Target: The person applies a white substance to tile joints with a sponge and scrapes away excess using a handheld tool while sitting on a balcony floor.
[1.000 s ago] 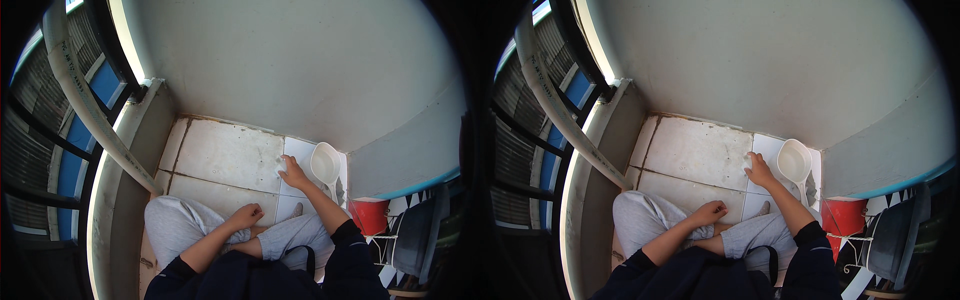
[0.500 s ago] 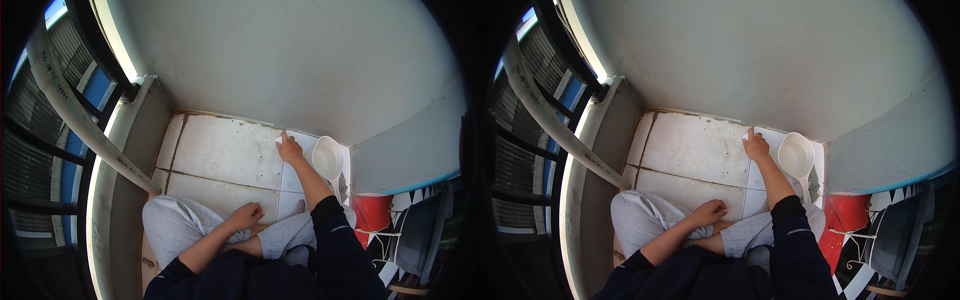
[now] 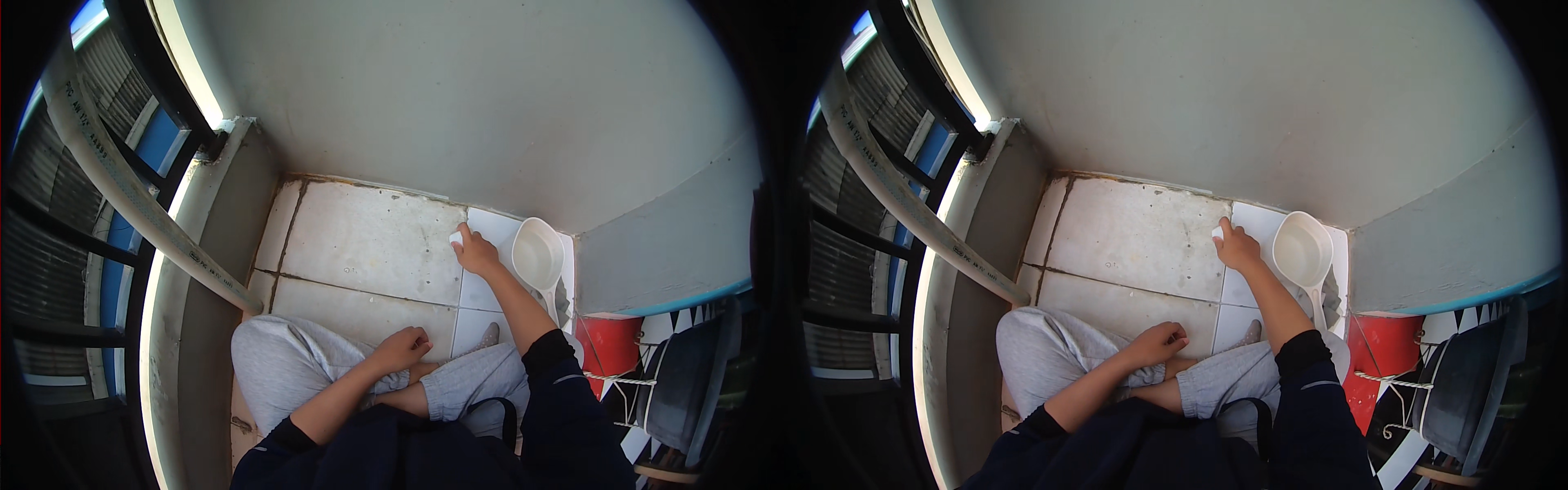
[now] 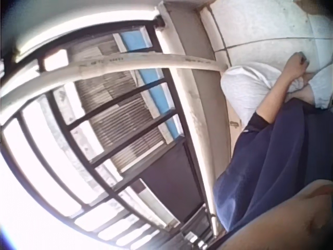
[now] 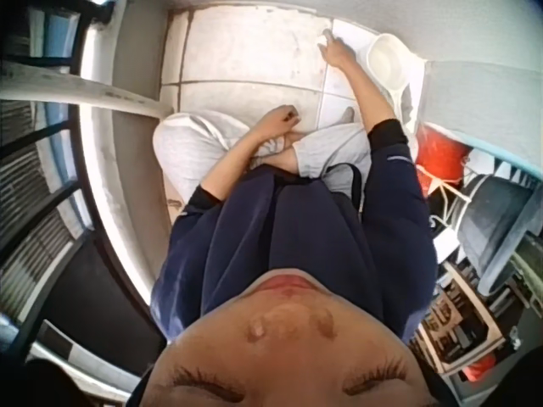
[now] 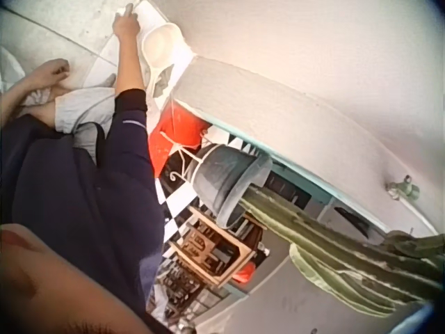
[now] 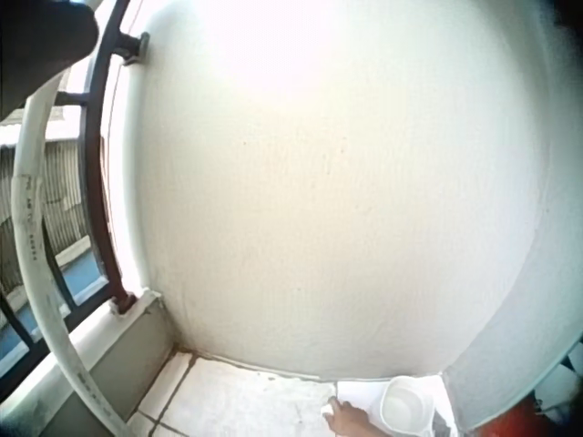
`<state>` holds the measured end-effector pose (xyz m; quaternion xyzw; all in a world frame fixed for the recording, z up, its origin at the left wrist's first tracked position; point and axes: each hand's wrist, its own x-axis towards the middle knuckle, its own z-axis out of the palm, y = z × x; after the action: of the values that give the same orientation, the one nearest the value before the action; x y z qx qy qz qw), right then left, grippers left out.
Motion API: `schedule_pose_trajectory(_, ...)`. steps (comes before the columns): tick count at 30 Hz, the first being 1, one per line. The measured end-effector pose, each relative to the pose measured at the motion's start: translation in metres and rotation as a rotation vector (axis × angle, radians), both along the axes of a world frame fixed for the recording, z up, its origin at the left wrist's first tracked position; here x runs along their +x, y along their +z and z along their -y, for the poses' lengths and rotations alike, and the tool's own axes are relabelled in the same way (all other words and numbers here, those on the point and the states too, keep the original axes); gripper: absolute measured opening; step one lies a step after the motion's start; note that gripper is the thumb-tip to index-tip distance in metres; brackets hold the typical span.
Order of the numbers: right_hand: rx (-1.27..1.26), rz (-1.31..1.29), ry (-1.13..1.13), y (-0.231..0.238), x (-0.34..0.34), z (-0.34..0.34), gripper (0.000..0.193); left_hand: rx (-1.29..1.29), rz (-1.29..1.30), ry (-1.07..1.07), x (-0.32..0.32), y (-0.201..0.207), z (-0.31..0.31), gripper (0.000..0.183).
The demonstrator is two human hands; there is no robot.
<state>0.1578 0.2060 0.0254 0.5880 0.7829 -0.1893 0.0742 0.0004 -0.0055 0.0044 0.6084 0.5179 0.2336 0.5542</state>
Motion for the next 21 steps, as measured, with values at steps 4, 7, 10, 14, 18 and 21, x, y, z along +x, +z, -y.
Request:
schedule_pose_trajectory(4, 0.003, -0.004, -0.118, -0.002, -0.007, -0.03, 0.035, -0.01, 0.012, 0.01, -0.001, 0.001, -0.004, 0.025)
schedule_pose_trajectory(7, -0.061, 0.028, -0.038, -0.002, -0.001, -0.018, 0.035, 0.003, -0.009, 0.006, -0.002, 0.001, -0.004, 0.025)
schedule_pose_trajectory(10, -0.212, 0.104, 0.181, 0.002, 0.011, 0.023, 0.035, -0.011, 0.011, 0.024, -0.004, -0.001, 0.001, 0.026)
schedule_pose_trajectory(14, -0.218, 0.076, 0.305, 0.011, 0.017, 0.029, 0.034, -0.004, 0.006, -0.002, -0.003, 0.0, 0.001, 0.027)
schedule_pose_trajectory(18, -0.092, 0.014, 0.106, 0.003, 0.012, -0.014, 0.033, -0.028, 0.034, 0.009, 0.001, 0.002, -0.002, 0.027)
schedule_pose_trajectory(21, -0.064, 0.002, 0.001, -0.001, 0.005, -0.025, 0.032, -0.016, 0.024, 0.009, 0.0, -0.001, -0.003, 0.025)
